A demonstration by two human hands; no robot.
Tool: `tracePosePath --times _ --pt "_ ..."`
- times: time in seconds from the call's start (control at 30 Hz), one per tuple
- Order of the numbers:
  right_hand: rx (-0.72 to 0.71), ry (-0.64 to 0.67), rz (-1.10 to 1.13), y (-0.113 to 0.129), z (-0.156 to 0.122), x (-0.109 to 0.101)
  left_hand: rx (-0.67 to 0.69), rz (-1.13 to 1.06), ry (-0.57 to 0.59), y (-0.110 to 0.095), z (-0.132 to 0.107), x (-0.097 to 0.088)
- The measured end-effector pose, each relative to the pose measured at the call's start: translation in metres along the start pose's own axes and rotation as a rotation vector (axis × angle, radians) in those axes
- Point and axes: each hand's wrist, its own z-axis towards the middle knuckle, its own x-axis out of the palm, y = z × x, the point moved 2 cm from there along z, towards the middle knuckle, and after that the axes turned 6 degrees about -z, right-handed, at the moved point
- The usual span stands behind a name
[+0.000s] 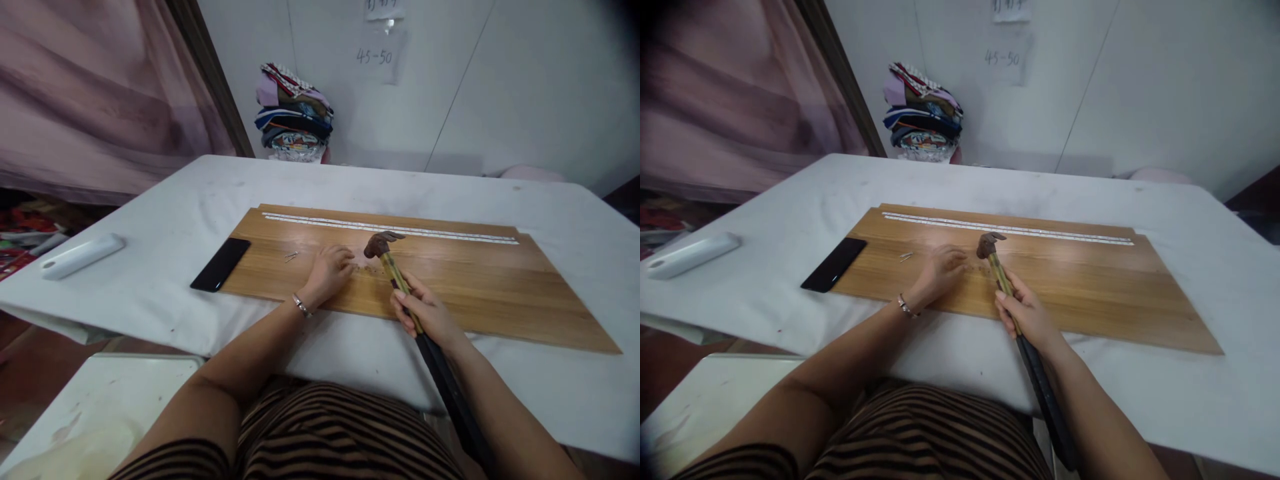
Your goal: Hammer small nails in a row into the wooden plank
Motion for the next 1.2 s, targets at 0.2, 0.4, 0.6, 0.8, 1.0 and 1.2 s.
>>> tracePosePath --times 0.2,0.4,0.6,0.8,1.0,1.2 --pt "0.061 -0.015 -0.022 0.003 -0.007 0.003 -0.019 0.127 -0.066 0.02 -0.028 -0.03" --pt "0.123 -0.023 0.018 0.004 -0.005 0.002 -0.009 0.184 0.0 0.013 -0.051 -0.03" --pt "0.122 -0.023 0.03 0.006 -0.005 -0.003 0.003 0.178 0.005 0.008 -0.049 -0.027" --pt "0.137 -0.012 0.018 0.01 -0.009 -0.003 -0.003 0.171 0.005 0.01 -0.049 -0.028" --pt "0.17 -0.006 -0.015 0.005 -0.007 -0.001 -0.006 0.173 0.001 0.011 -0.049 -0.026" --pt "0.157 0.01 -0.016 0.005 -0.007 0.0 -0.01 0.178 0.007 0.01 -0.049 -0.027"
